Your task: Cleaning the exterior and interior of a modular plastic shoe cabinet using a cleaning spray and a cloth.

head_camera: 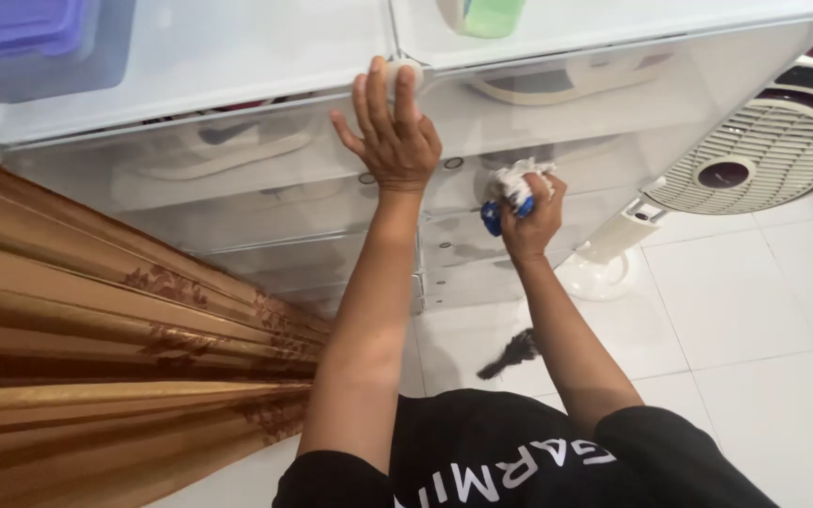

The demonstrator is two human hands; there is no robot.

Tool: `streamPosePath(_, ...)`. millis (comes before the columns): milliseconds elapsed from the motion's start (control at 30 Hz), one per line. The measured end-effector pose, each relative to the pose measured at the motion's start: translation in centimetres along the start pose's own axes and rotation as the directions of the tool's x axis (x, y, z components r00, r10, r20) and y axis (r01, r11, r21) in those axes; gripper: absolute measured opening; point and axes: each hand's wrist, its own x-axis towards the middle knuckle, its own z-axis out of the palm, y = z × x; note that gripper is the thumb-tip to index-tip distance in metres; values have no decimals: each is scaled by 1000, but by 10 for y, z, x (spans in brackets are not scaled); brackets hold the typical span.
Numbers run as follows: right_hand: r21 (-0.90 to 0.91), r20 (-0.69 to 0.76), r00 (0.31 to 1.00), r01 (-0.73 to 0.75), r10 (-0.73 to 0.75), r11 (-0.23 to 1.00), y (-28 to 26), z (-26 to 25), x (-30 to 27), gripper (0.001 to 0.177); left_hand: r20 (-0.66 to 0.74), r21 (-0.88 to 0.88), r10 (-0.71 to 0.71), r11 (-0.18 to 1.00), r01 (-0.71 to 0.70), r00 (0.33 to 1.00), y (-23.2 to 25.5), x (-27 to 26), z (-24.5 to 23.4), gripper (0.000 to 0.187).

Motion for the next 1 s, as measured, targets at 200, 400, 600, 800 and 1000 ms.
streamPosePath(200,55,-283,948,-133,143,990,65,-25,38,46,-14,27,8,1000,-8,1000,-1,-2,3,49)
streamPosePath(400,275,-422,886,-80,195,958,51,-51,122,41,-17,26,8,1000,-8,1000,0,-1,4,47)
streamPosePath(600,237,-431,902,137,-23,962,-15,-13,143,40,-3,39,-2,999,2,1000,0,-4,5,48)
streamPosePath(800,45,-74,980,187,-183,981,-68,3,72,61,1,35,-10,999,10,1000,0,-3,3,51)
streamPosePath(1000,-18,120,986,116,-113,993,-7,-1,21,57,7,30,-7,1000,6,1000,-1,-4,3,52)
